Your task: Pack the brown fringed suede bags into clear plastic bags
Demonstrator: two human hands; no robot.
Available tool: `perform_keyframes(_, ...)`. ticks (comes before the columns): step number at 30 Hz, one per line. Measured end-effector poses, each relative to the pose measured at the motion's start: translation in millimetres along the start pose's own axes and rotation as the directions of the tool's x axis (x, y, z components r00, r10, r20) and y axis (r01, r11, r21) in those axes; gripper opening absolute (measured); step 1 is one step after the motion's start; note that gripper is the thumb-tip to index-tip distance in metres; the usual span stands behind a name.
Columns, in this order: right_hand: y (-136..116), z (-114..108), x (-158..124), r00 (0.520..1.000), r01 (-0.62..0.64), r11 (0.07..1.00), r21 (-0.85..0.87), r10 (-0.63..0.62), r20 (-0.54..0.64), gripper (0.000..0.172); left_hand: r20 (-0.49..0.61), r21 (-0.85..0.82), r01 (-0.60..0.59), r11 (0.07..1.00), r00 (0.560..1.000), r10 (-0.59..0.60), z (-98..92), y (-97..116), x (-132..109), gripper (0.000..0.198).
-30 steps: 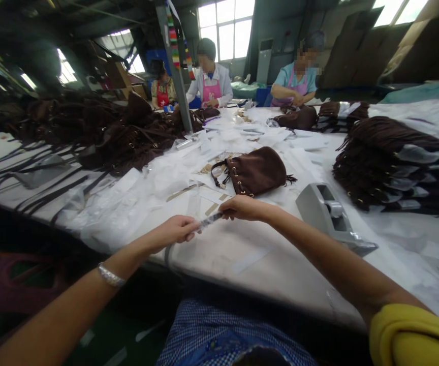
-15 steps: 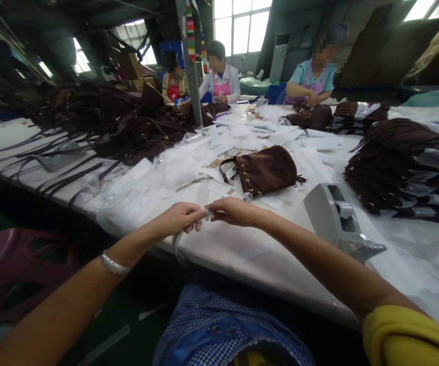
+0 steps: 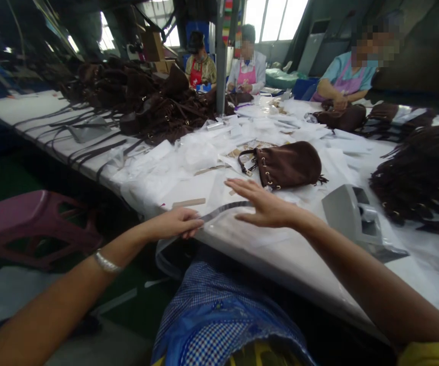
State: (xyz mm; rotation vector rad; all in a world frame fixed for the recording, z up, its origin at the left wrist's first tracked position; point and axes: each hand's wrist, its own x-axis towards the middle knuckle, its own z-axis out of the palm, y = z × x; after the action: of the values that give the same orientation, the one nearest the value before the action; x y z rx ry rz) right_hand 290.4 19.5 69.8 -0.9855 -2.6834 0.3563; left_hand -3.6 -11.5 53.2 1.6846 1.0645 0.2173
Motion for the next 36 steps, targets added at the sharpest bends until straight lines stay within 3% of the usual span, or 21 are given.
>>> perform_keyframes(2,-36.8,5.4,17.4,0.990,0.085,0.982,0.167,-0.101,0.094,0.072,-0.002,0.048,-0.107,0.993,0.994,0.107,1.7,27.7,9.2,0.041)
perform_keyframes(4,-44.0,4.2,20.9,0.978,0.004,0.974,0.225,-0.050,0.200,0.048,0.048,0.020,-0.153,0.988,0.987,0.152,-0.3,43.3,11.3,0.037)
perform_keyframes(6,-19.4,-3.4,7.4,0.968,-0.126,0.982,0.139,0.091,0.232,0.032,0.123,-0.014,-0.123,0.992,0.985,0.124,-7.1,40.0,4.6,0.035)
perform_keyframes(8,24.9,-13.6,-18.9,0.962,-0.247,0.968,-0.047,0.251,0.106,0.033,0.181,-0.016,-0.061,0.998,0.982,0.063,-16.8,19.8,-6.9,0.034)
perform_keyframes(10,67.8,-21.3,-47.6,0.911,-0.413,0.868,-0.275,0.400,-0.104,0.033,0.187,0.002,-0.020,1.000,0.982,0.019,-25.5,-7.2,-16.2,0.034)
perform_keyframes(12,88.9,-22.5,-66.7,0.875,-0.477,0.762,-0.438,0.461,-0.151,0.036,0.120,0.020,-0.012,1.000,0.993,0.010,-29.2,-27.8,-16.8,0.035)
perform_keyframes(13,87.7,-20.3,-69.9,0.894,-0.436,0.763,-0.477,0.427,-0.133,0.043,0.079,0.030,-0.019,0.999,0.997,0.016,-28.7,-32.3,-13.1,0.035)
perform_keyframes(15,63.6,-11.9,-62.0,0.955,-0.291,0.849,-0.441,0.282,-0.086,0.064,0.015,0.048,-0.064,0.997,0.998,0.064,-23.5,-27.7,1.2,0.034)
perform_keyframes(17,24.4,-1.4,-39.7,0.995,-0.101,0.963,-0.249,0.101,-0.013,0.079,0.003,0.077,-0.158,0.984,0.987,0.158,-15.2,-8.8,19.7,0.033)
perform_keyframes(19,-9.2,6.9,-14.5,0.999,-0.046,0.995,-0.090,0.044,-0.027,0.068,0.024,0.110,-0.271,0.956,0.963,0.270,-7.8,14.5,36.1,0.032)
perform_keyframes(21,-23.1,10.2,1.3,0.997,-0.078,0.997,0.018,0.077,0.030,0.044,0.059,0.127,-0.339,0.932,0.941,0.334,-5.2,31.2,46.1,0.031)
perform_keyframes(24,-9.0,5.6,-3.2,0.981,-0.169,0.982,0.085,0.160,0.107,0.029,0.175,0.090,-0.321,0.943,0.937,0.302,-14.1,30.8,48.9,0.031)
perform_keyframes(27,16.7,-1.3,-25.2,0.970,-0.232,0.971,0.051,0.228,0.081,0.027,0.278,0.054,-0.244,0.968,0.935,0.221,-30.7,7.2,46.0,0.031)
perform_keyframes(31,29.2,3.0,-37.5,0.954,-0.286,0.958,0.001,0.284,0.091,0.026,0.214,0.066,-0.200,0.978,0.960,0.182,-38.2,-15.6,50.2,0.029)
perform_keyframes(36,19.1,17.6,-22.2,0.962,-0.251,0.964,0.083,0.239,0.132,0.025,0.228,0.082,-0.255,0.964,0.946,0.231,-19.6,-4.5,68.1,0.028)
